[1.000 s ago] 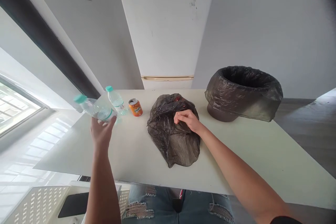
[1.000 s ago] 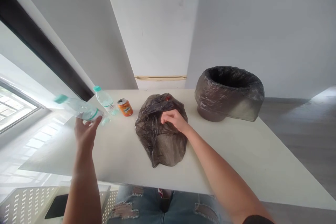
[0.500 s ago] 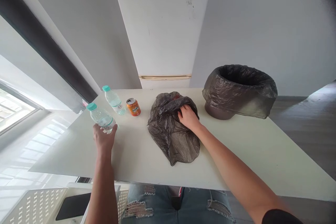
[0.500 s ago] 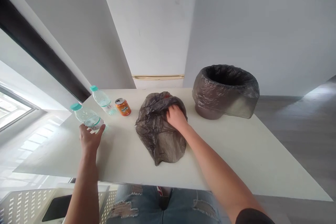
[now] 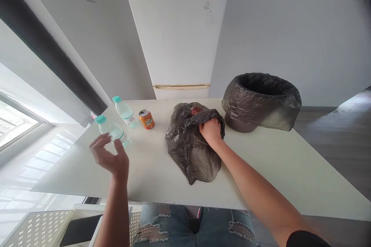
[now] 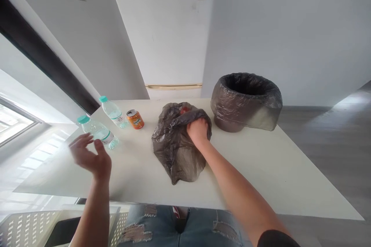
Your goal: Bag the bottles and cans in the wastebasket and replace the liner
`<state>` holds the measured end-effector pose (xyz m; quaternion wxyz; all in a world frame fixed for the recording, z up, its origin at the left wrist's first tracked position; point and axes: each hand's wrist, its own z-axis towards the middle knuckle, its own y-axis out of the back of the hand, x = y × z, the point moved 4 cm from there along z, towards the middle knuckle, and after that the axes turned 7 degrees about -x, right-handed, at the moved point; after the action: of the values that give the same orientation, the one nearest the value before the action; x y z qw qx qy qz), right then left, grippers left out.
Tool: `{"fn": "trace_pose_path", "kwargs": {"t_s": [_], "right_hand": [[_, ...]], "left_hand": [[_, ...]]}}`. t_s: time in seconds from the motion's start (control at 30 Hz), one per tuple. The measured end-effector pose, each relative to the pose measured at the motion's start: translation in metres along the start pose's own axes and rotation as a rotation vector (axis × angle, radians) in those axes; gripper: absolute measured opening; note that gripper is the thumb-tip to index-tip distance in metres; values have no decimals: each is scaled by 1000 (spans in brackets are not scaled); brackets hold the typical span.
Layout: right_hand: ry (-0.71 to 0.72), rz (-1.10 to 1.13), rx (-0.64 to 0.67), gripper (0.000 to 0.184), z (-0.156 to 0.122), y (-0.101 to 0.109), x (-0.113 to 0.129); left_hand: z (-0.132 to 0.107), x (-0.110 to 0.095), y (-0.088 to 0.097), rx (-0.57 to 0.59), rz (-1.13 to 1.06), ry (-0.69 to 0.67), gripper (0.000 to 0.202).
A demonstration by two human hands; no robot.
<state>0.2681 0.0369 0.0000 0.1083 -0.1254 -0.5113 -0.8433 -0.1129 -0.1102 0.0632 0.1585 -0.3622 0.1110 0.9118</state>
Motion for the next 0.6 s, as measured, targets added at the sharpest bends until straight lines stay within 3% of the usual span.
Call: {"fn": "trace_pose_path", "kwargs": {"t_s": [0.07, 0.2, 0.23, 0.3, 0.43, 0.6], "right_hand": [[7, 7, -2, 35, 1, -1, 1], [63, 42, 17, 34, 5, -3, 3], [70, 50, 17, 34, 6, -2, 3], [79, 63, 16, 35, 7, -1, 3], [80, 75, 4, 34, 5, 3, 5], [73, 89, 12, 32, 2, 2, 4]], "left_hand": [[-21, -33, -20, 209, -141, -161, 20], [-94, -91, -78, 1127, -300, -236, 17], [-108, -100, -89, 1243, -289, -225, 23], [-123, -112, -112, 1277, -290, -232, 28], [-125, -110, -150, 1095, -306, -271, 32], [-127, -92, -167, 953, -258, -366, 37]]}}
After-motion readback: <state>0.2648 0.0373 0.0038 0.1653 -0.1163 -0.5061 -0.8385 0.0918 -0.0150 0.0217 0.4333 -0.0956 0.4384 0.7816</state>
